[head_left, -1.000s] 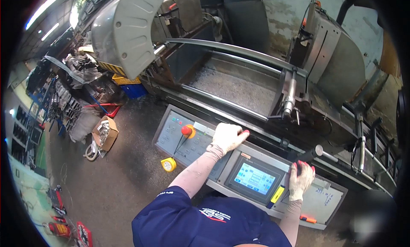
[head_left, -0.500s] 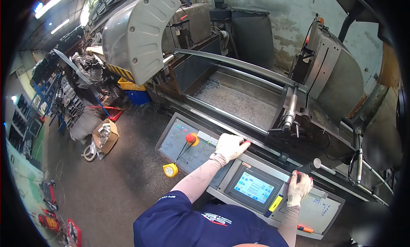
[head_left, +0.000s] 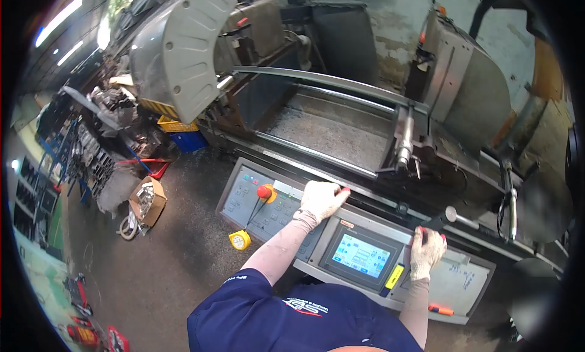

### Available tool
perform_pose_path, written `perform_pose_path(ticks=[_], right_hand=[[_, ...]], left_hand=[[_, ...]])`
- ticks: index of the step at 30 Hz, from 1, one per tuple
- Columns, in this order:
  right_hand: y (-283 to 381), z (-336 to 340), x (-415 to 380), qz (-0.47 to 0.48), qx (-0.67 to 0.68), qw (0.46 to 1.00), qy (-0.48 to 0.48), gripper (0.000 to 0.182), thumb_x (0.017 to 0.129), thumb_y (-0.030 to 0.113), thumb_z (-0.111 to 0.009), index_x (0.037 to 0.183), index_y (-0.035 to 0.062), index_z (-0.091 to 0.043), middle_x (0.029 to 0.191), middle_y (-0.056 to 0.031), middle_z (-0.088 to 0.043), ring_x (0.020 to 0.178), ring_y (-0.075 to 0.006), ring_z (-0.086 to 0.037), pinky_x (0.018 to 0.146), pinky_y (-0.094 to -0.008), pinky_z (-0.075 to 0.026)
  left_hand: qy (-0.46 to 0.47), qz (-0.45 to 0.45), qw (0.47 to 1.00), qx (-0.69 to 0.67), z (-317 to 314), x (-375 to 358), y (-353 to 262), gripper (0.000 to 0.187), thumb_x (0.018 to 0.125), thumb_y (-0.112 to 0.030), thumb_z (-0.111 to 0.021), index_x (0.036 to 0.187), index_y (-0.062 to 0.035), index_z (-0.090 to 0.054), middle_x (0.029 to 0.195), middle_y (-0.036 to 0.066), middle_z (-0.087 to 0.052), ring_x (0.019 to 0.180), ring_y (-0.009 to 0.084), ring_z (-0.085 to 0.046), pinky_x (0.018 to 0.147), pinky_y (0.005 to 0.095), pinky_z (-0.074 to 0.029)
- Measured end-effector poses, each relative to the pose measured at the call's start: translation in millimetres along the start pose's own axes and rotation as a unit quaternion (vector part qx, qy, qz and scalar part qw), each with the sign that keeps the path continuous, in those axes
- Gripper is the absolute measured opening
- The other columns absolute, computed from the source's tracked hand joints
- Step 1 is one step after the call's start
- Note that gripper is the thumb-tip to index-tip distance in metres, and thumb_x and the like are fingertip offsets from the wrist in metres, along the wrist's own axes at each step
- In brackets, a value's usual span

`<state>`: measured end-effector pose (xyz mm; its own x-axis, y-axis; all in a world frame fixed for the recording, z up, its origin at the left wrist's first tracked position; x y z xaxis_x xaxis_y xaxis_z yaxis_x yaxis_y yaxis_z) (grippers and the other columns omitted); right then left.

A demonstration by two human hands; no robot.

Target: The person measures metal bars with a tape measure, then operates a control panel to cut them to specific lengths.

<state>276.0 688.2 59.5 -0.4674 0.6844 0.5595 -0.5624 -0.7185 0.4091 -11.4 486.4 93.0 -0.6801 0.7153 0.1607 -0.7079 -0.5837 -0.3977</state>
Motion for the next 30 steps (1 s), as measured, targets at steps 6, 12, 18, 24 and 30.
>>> perform_pose_path(ticks=[6,12,18,24,30], right_hand=[[1,5,5,-0.009,-0.009,1.0,0.012,0.019,0.089,0.031,-0.074,0.088,0.0128,-0.075,0.088,-0.0064,-0.072,0.094,-0.0269,-0.066,0.104,-0.0484,-0.042],[-5,5,1,-0.021,-0.013,0.999,0.025,0.021,0.091,0.032,-0.073,0.092,0.0113,-0.074,0.09,-0.0046,-0.07,0.097,-0.0252,-0.065,0.109,-0.0485,-0.037],[-6,4,1,-0.034,-0.007,0.999,0.035,0.022,0.091,0.032,-0.073,0.092,0.0107,-0.075,0.09,-0.0049,-0.071,0.098,-0.0248,-0.065,0.11,-0.048,-0.036],[-3,5,3,-0.018,-0.009,1.0,0.011,0.02,0.09,0.031,-0.074,0.09,0.0118,-0.074,0.089,-0.0049,-0.071,0.094,-0.0256,-0.066,0.107,-0.0472,-0.039],[-1,2,3,-0.019,-0.001,1.0,0.017,0.018,0.088,0.03,-0.075,0.092,0.0119,-0.076,0.087,-0.0051,-0.071,0.093,-0.0246,-0.067,0.108,-0.0474,-0.039]], left_hand=[[-0.042,-0.023,0.999,0.003,-18,4,2,0.047,0.092,-0.05,-0.062,0.073,-0.0087,-0.073,0.07,0.016,-0.069,0.069,0.0341,-0.07,0.067,0.0438,-0.052],[-0.051,-0.001,0.999,-0.015,-19,4,-4,0.047,0.093,-0.049,-0.063,0.074,-0.0078,-0.074,0.067,0.016,-0.067,0.065,0.0338,-0.068,0.064,0.042,-0.051],[-0.049,-0.001,0.999,-0.014,-20,5,-5,0.047,0.094,-0.048,-0.064,0.073,-0.0064,-0.072,0.065,0.016,-0.066,0.062,0.0337,-0.067,0.062,0.0419,-0.05],[-0.025,0.005,1.0,0.018,-18,6,-5,0.053,0.095,-0.054,-0.057,0.075,-0.0084,-0.074,0.071,0.015,-0.07,0.07,0.0334,-0.07,0.069,0.0434,-0.053],[0.014,0.029,0.999,-0.001,-11,4,-2,0.05,0.096,-0.054,-0.057,0.091,-0.0087,-0.078,0.083,0.016,-0.074,0.083,0.0309,-0.074,0.079,0.0396,-0.055]])
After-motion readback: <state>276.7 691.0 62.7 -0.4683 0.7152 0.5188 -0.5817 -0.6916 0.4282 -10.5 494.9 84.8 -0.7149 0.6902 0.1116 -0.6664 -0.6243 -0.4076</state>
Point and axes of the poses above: each hand's wrist, its own x-axis towards the middle knuckle, its own z-axis out of the back of the hand, y = z × x, the point moved 1 cm from there along x, towards the middle knuckle
